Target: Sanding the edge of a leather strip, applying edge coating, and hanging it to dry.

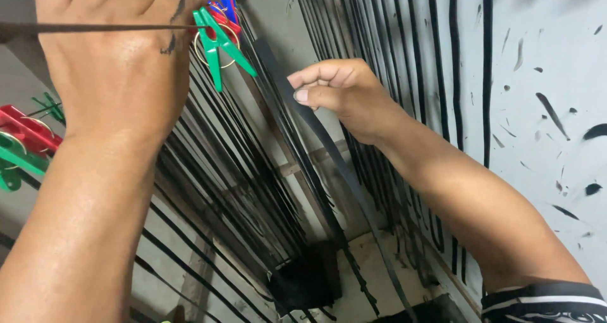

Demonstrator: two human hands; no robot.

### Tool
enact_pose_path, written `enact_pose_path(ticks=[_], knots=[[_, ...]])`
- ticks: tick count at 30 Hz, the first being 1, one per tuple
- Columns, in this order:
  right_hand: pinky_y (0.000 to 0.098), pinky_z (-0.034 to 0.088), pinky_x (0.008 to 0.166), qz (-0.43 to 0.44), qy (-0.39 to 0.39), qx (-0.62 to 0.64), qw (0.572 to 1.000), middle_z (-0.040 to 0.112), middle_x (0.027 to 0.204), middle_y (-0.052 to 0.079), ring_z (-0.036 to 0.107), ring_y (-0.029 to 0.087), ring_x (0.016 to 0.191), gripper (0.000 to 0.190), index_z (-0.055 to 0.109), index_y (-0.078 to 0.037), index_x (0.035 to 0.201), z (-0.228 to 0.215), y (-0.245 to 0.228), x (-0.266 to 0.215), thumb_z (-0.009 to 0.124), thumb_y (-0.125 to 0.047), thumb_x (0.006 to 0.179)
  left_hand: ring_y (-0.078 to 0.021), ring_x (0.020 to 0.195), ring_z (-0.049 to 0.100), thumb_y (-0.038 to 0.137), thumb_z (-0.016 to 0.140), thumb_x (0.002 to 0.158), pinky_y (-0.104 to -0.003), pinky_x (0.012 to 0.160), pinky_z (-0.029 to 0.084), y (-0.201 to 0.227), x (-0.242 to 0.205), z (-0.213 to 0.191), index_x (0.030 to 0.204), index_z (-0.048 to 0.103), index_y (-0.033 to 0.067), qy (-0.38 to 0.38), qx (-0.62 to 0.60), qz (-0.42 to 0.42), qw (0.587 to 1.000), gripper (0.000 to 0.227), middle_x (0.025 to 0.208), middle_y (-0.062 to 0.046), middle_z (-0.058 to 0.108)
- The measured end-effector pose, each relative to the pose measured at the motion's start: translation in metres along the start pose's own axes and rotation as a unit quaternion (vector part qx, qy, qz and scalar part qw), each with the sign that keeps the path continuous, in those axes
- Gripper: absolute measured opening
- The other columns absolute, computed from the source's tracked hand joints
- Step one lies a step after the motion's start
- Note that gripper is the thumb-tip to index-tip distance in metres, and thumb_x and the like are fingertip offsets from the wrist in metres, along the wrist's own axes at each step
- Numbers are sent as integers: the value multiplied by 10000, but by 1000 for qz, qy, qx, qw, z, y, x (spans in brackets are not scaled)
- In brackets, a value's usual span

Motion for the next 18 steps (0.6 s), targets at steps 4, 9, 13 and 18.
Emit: enact_pose_path(ticks=[4, 9, 13, 18], knots=[[251, 587, 898, -26, -59, 49, 997, 796, 1006, 77, 736, 133, 939, 258, 780, -35, 1061, 8, -10, -2, 646, -51, 841, -117, 861, 573, 126, 812, 1423, -314, 871, 427, -9, -9, 13, 988, 553, 318, -42, 73, 7, 996, 541, 889, 121, 504], [269, 597, 958, -5, -72, 22, 997, 795, 1049, 86, 752, 155, 1001, 289, 768, -42, 1103, 10, -11, 2, 657, -80, 838, -116, 859, 557, -12, 798, 1153, -315, 788, 392, -14, -11, 18, 999, 559, 277, -64, 52, 8, 997, 405, 935, 102, 524], [230, 580, 851, 14, -74, 33, 997, 770, 905, 66, 706, 116, 838, 291, 775, -23, 1116, 14, -10, 6, 667, -56, 847, -121, 848, 563, -154, 765, 1233, -294, 726, 414, -17, -13, 23, 955, 525, 156, -66, -67, -13, 995, 480, 934, 10, 542], [252, 577, 929, -27, -88, 24, 995, 768, 948, 57, 712, 127, 910, 278, 771, -34, 1113, 18, -8, 15, 656, -52, 861, -118, 882, 594, -133, 680, 1192, -274, 727, 436, -18, -15, 24, 1045, 606, 150, -55, -66, -4, 996, 327, 999, 9, 585]])
Point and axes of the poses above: each hand's wrist, its own x-axis towards the middle knuckle, its own z-axis out of the palm, y = z × x, the point moved 3 cm from there along x, towards the middle knuckle
